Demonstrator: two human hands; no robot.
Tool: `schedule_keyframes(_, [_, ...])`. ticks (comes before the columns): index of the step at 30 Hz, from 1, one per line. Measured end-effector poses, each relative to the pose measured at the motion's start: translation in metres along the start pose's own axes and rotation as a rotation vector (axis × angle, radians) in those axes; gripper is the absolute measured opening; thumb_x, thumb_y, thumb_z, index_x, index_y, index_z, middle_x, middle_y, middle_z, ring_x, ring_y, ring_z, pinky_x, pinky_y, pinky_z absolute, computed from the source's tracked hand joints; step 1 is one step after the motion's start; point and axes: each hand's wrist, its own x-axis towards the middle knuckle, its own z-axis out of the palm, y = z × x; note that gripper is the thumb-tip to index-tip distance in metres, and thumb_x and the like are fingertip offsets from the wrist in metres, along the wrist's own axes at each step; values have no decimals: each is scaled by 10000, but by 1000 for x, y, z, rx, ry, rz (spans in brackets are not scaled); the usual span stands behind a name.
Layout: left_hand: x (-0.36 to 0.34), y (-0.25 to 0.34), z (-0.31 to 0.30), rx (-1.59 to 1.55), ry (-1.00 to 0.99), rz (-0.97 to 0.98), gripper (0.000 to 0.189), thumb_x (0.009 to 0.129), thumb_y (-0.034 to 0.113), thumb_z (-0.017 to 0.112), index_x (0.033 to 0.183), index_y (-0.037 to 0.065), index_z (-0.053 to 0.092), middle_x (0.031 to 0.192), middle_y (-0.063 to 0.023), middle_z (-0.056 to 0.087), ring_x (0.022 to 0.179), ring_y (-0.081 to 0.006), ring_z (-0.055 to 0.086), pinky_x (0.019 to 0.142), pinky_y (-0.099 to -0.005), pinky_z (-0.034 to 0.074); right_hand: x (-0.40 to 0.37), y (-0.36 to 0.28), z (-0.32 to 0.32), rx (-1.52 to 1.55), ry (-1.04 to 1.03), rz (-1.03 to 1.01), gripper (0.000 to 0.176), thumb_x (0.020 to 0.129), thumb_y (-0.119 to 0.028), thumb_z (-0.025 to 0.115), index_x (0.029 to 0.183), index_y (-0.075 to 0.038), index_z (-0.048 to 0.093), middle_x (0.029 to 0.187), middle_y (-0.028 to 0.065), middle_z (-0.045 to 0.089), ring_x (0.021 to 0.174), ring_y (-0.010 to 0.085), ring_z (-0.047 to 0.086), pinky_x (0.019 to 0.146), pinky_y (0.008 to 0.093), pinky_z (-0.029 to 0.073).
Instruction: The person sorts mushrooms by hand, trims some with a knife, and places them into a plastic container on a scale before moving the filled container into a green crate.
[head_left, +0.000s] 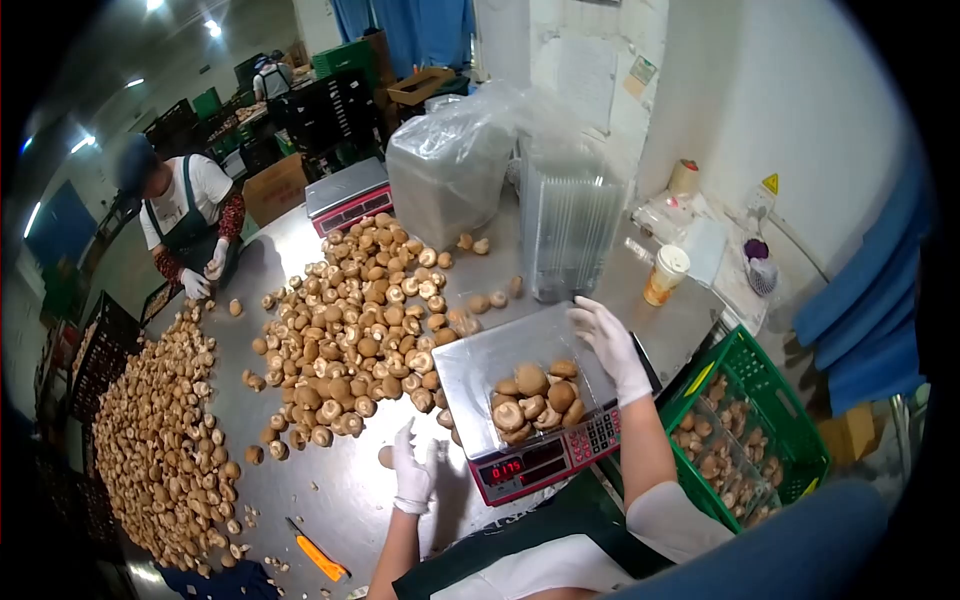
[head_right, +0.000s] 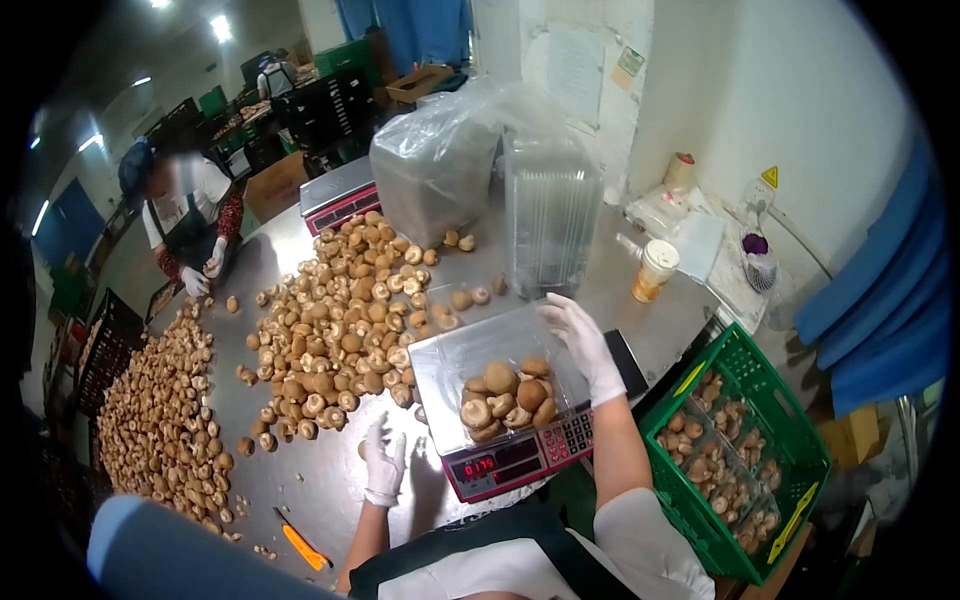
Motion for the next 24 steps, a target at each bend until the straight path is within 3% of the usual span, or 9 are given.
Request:
schedule_keyframes(1, [-6,15,7,-223,-69,-101,473,889,148,572,1306,-14,415,1187,-122,511,979,-185,542,809,-284,453,-6,-2,-4,160,-38,-110,443,988,-325,362,1273,-6,474,1077,85,606,1008,161,551,868,279,406])
schedule_keyframes(2, [-8,43,9,-316,-145,-217,383,933,162,527,1255,-19,428,1037,-95,562,859,-139,553,736,-250,461,-13,-4,-14,46,-49,-111,423,990,-310,362,1222,12,507,1009,72,616,964,163,570,865,284,413])
schedule_keyframes(5, [-13,58,25,-762,-369,-404,399,983,228,434,1297,-13,390,984,-103,580,788,-125,581,713,-245,477,-52,-18,-23,-280,-192,35,359,891,-169,576,1212,-18,526,941,33,590,859,87,545,800,248,441])
schedule_keyframes(8, [-9,70,35,-697,-506,-507,356,967,210,473,1238,-13,418,877,-100,616,709,-128,592,650,-264,499,-89,-2,-19,-284,-130,170,507,776,-27,687,1236,-13,473,878,-14,560,828,67,526,744,210,438])
schedule_keyframes(11, [-10,70,44,-670,-545,-516,224,932,147,537,1091,11,456,850,-107,625,699,-142,615,630,-261,510,-106,18,-26,-136,-134,450,255,870,-110,611,1084,-15,511,864,77,599,733,134,603,668,256,500])
schedule_keyframes(13, [-8,64,49,-867,-490,-649,185,883,54,573,1007,64,436,846,-114,616,731,-205,646,631,-306,547,-115,26,-17,65,-54,380,190,900,-136,570,1035,-17,511,845,101,609,716,172,630,624,281,523])
schedule_keyframes(21, [-9,54,29,-840,-422,-373,193,853,-28,542,967,46,405,763,-59,566,651,-154,592,657,-276,528,-133,39,14,-3,-40,220,118,863,2,543,956,-24,476,802,75,601,730,139,618,642,241,502])
schedule_keyframes(23, [-11,54,18,-763,-484,-197,234,852,-13,559,1014,48,402,791,-48,563,682,-137,589,673,-273,524,-141,39,21,-38,-28,63,138,857,36,540,950,-34,466,819,31,548,786,88,551,711,222,447])
schedule_keyframes(24, [-11,61,7,-628,-548,-166,409,846,31,602,1188,24,378,882,-79,605,785,-167,616,740,-304,524,-143,45,21,-90,2,7,132,848,33,549,948,-20,482,846,47,572,808,111,576,714,246,461])
